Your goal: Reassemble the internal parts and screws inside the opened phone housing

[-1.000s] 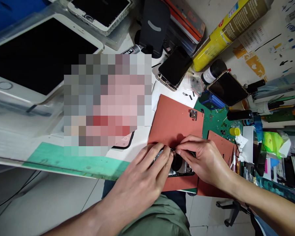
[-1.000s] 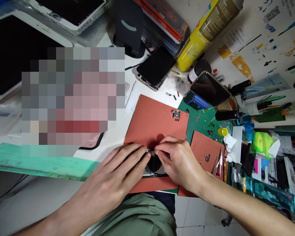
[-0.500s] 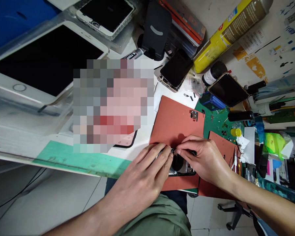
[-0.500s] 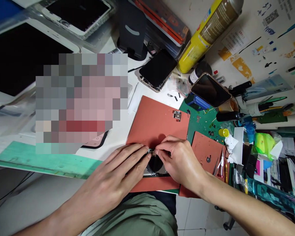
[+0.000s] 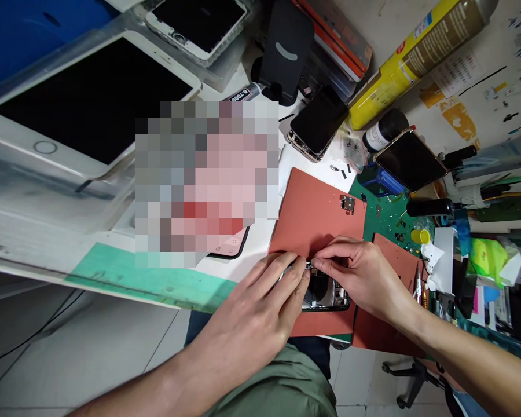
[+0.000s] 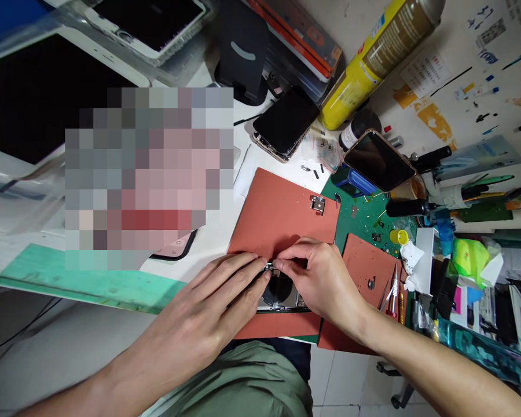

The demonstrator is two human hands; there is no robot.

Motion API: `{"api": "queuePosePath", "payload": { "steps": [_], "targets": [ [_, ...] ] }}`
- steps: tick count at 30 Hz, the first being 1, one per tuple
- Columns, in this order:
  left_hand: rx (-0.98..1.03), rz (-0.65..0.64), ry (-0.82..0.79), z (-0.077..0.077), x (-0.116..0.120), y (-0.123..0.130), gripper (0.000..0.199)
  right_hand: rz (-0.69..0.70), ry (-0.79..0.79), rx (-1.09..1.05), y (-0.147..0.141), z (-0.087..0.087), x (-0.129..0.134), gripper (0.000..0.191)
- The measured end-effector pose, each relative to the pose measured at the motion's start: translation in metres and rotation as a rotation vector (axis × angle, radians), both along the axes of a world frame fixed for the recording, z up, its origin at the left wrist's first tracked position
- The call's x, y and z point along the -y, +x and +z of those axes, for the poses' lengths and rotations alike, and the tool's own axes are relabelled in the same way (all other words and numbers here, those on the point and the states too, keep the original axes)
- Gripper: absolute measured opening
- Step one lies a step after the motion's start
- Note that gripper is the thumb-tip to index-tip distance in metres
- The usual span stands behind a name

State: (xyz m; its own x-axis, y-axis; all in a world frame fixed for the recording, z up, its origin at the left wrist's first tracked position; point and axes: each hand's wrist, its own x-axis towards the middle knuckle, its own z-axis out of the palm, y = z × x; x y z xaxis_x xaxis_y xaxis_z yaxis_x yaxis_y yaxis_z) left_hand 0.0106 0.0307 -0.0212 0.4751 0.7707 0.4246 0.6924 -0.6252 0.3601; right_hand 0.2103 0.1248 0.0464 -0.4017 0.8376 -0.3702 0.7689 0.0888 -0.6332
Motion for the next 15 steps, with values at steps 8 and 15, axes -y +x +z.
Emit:
{"api": "queuePosePath", "payload": {
  "steps": [8, 15],
  "targets": [
    [0.027, -0.005, 0.001, -0.0013, -0.0001, -0.0003, 0.04, 0.108, 0.098, 0.04, 0.0002, 0.0014, 0.0028, 0.021],
    [0.036, -0.006, -0.015, -0.0016, -0.001, -0.0012, 0.042, 0.125, 0.124, 0.033, 0.0014, 0.002, 0.0068, 0.024]
  ]
}}
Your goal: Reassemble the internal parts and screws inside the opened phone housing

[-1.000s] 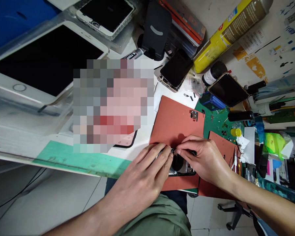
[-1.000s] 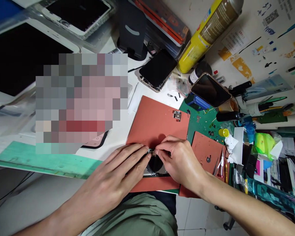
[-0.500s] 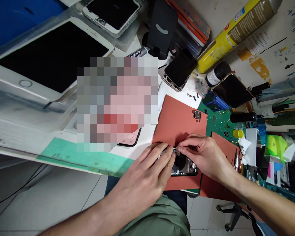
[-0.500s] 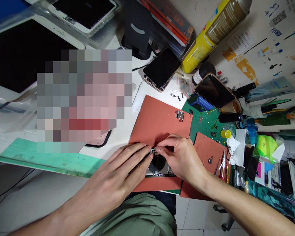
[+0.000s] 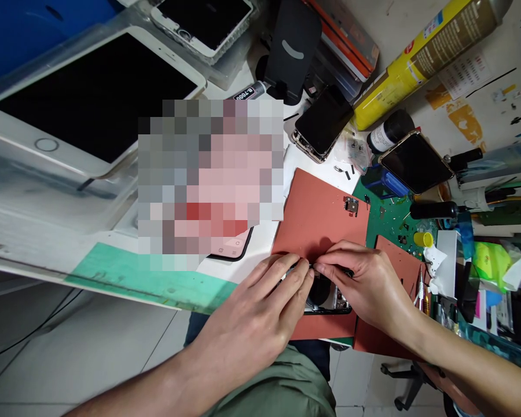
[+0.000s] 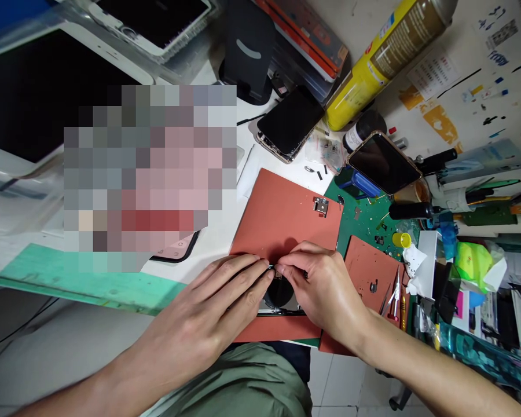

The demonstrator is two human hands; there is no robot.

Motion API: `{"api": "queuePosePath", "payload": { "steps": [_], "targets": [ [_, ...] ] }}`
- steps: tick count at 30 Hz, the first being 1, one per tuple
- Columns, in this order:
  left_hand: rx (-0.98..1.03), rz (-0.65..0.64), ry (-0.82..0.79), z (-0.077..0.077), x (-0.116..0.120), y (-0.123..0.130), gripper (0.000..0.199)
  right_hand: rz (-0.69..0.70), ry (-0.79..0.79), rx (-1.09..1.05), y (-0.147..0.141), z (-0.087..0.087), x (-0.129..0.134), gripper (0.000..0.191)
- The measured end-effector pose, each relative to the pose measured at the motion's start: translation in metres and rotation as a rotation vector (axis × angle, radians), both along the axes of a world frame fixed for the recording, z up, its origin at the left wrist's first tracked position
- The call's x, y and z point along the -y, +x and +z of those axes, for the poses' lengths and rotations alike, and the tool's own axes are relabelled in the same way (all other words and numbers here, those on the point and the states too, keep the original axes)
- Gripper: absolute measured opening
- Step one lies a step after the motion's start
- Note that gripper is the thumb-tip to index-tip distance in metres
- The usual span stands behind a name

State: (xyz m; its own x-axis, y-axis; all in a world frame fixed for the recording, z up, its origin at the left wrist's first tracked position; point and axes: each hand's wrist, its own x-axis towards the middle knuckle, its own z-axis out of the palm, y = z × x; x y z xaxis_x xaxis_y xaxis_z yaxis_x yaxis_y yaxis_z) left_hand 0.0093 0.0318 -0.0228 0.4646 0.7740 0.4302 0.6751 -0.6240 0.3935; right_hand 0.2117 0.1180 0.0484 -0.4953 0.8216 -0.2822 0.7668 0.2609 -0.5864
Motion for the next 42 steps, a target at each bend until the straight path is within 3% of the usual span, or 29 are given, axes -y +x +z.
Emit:
{"api": "queuePosePath", "payload": {
  "steps": [23, 42],
  "targets": [
    [0.024, 0.007, 0.004, -0.003, 0.003, 0.0, 0.039, -0.021, -0.055, -0.021, 0.0, 0.001, -0.001, 0.022],
    [0.028, 0.029, 0.031, -0.002, 0.001, 0.001, 0.037, -0.146, -0.268, -0.025, -0.003, 0.003, -0.009, 0.016]
  ]
}}
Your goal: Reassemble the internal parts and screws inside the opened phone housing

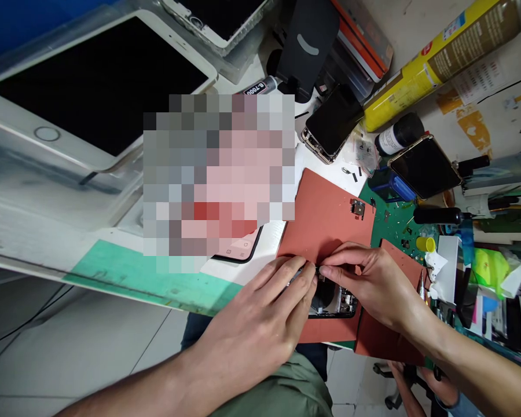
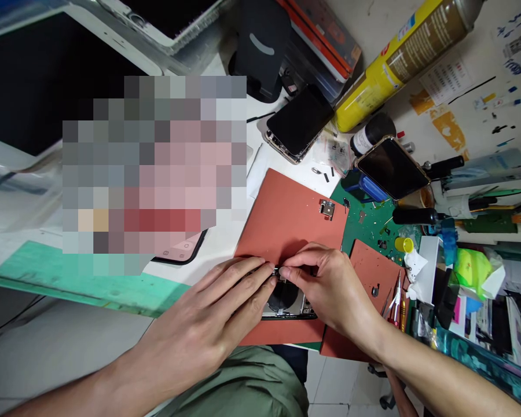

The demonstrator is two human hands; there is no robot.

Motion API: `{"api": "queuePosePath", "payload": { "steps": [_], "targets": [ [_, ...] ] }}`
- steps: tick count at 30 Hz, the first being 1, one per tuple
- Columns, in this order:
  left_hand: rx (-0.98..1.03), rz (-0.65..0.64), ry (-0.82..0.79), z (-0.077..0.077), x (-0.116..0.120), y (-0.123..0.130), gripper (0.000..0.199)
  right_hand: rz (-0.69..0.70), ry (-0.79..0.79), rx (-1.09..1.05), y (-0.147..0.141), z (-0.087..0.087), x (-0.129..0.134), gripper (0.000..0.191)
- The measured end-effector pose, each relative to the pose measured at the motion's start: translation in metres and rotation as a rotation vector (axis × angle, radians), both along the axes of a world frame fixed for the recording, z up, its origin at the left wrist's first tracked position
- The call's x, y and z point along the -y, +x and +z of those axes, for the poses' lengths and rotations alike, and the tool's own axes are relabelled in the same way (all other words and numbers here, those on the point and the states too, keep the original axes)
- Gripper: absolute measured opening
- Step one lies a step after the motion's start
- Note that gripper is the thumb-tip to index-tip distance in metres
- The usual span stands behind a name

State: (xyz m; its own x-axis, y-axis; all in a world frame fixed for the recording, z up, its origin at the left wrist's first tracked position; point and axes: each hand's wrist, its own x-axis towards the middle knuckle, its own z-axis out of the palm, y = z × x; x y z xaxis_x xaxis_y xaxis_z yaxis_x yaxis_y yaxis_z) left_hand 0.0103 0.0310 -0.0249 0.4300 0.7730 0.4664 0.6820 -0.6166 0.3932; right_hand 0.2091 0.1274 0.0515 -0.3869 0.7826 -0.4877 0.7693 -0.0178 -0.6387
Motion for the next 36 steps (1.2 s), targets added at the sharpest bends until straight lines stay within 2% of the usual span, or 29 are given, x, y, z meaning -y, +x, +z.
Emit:
{"api": "queuePosePath", "payload": {
  "steps": [14, 29, 36],
  "targets": [
    [-0.012, 0.008, 0.015, -0.001, -0.001, 0.0, 0.039, -0.01, 0.159, 0.055, -0.001, -0.002, 0.015, 0.012],
    [0.003, 0.005, 0.007, -0.002, 0.0, -0.001, 0.038, 0.01, 0.063, 0.048, -0.004, 0.001, 0.003, 0.01],
    [-0.003, -0.009, -0.004, 0.001, -0.001, -0.002, 0.04, 0.012, 0.068, 0.046, -0.004, 0.001, 0.002, 0.011]
  ]
}}
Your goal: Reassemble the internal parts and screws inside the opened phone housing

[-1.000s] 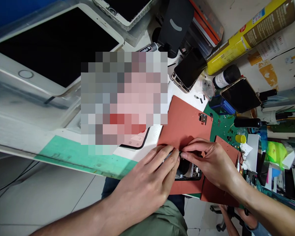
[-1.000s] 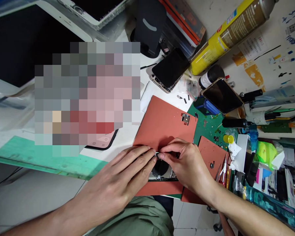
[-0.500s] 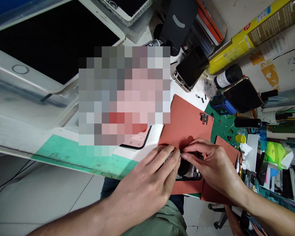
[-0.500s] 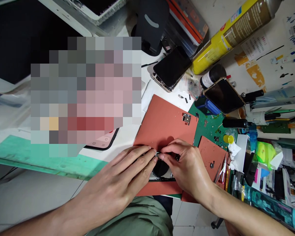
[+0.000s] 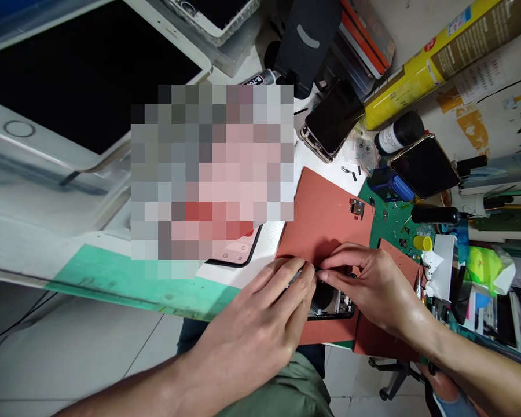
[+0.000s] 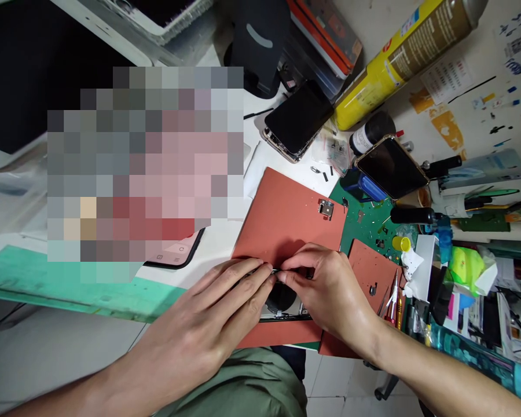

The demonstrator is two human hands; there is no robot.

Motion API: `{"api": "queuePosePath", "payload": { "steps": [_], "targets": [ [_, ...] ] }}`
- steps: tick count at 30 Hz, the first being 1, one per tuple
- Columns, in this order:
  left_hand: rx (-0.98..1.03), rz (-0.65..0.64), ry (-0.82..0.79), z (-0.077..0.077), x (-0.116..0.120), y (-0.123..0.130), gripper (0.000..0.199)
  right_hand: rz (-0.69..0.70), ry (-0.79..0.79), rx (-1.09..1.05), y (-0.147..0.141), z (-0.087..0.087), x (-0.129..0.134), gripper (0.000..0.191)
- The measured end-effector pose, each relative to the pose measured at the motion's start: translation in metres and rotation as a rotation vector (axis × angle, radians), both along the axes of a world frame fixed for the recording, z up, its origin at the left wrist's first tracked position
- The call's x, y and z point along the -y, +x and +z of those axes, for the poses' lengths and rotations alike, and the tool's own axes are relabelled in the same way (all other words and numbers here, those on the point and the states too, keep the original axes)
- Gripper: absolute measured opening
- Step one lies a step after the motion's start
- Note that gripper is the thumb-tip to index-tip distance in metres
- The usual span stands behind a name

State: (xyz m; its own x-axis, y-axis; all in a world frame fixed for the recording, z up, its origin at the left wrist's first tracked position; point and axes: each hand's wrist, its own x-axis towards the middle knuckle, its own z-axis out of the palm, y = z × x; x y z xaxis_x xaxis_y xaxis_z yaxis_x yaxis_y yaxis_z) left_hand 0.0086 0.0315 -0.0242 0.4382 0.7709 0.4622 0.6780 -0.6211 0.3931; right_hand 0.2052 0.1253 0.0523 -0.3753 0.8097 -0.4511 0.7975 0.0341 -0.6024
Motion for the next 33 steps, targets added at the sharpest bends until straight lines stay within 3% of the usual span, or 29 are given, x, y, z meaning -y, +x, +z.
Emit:
{"api": "queuePosePath", "payload": {
  "steps": [33],
  "targets": [
    [-0.059, -0.001, 0.024, 0.0019, 0.0019, 0.0003, 0.04, 0.021, 0.029, -0.075, 0.0049, -0.0002, 0.0024, 0.018]
  ]
}}
